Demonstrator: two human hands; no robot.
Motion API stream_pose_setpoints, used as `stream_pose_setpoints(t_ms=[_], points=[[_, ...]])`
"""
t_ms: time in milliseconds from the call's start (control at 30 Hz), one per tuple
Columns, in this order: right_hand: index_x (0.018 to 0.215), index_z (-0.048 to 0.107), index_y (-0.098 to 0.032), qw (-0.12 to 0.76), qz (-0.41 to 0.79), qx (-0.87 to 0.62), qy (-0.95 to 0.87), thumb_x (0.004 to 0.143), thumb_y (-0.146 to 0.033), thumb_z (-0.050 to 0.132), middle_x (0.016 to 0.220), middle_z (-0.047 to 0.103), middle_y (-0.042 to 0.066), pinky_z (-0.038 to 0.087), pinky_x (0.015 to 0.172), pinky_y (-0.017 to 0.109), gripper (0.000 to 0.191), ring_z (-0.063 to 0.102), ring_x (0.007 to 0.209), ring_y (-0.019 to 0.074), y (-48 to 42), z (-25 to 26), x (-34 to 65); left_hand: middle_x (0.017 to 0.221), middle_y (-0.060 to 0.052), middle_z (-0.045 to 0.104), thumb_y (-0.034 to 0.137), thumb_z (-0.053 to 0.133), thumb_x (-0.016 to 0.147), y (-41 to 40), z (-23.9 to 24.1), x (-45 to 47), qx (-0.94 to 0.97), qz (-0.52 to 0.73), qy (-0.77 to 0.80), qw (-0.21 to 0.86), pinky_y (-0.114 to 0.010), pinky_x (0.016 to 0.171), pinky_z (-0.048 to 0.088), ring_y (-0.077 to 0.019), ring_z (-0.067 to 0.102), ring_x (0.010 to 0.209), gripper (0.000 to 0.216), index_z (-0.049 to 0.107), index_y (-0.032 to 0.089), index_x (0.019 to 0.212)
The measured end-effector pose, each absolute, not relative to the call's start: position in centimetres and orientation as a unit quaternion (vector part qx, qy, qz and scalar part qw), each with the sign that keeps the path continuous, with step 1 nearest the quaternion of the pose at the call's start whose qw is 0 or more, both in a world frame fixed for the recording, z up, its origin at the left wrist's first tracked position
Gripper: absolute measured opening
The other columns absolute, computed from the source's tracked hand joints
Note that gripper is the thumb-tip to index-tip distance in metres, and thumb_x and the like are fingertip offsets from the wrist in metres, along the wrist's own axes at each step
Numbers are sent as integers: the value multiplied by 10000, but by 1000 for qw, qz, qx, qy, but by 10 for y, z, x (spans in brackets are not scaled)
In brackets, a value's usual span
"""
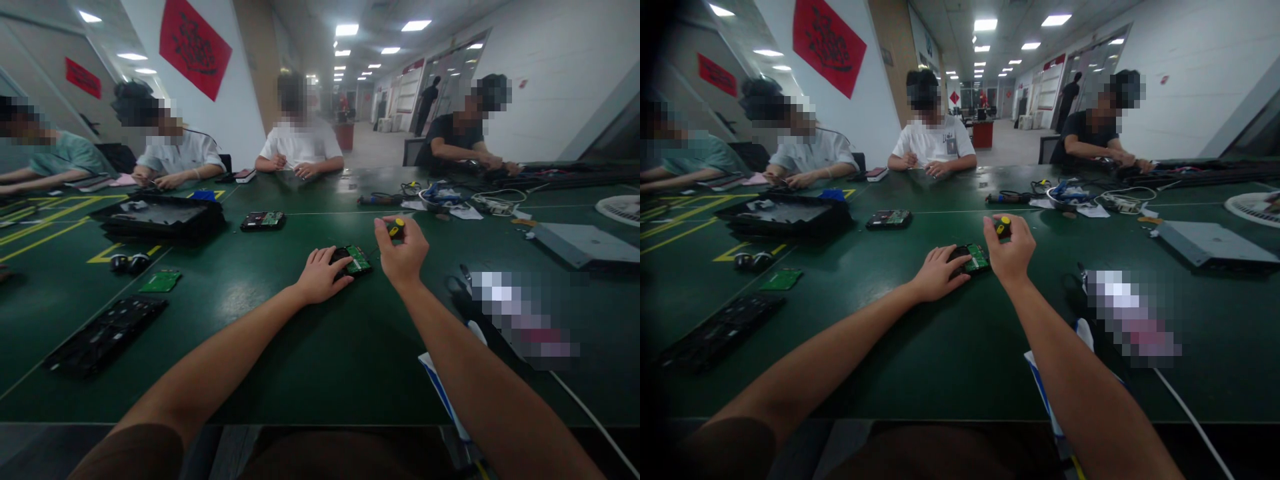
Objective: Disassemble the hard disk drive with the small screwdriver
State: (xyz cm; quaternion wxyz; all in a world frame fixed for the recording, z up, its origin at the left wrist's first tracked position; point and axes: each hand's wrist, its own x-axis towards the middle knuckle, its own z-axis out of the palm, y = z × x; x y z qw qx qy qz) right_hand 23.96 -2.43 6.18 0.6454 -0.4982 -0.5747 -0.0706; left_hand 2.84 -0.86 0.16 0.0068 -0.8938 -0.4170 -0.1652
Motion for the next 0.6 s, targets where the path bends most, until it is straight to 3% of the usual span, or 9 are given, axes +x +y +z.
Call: stream_pose_setpoints(t_ms=[200,400,600], points=[[944,694,-217,645,-64,-515,-561,963,-508,628,927,721,59,524,815,364,299,654,837,211,-17,56,247,1632,-156,393,635,477,996,-15,10,33,-880,-154,-448,-6,-569,1191,320,-376,369,1507,635,478,324,1550],[1039,710,-212,648,-64,-548,-525,967,-551,597,998,739,77,520,840,374,364,668,889,232,-7,48,257,1512,-236,515,765,402,947,-31,39,40,-827,-129,-543,-71,-559,1093,442,-417,537,1360,897,315,171,1613],[1024,712,-212,631,-59,-565,-528,960,-563,592,999,743,84,511,844,379,376,662,894,241,0,42,263,1426,-240,544,670,451,965,-58,71,44,-819,-54,-568,-67,-498,915,542,-418,683,1143,769,371,201,1569]])
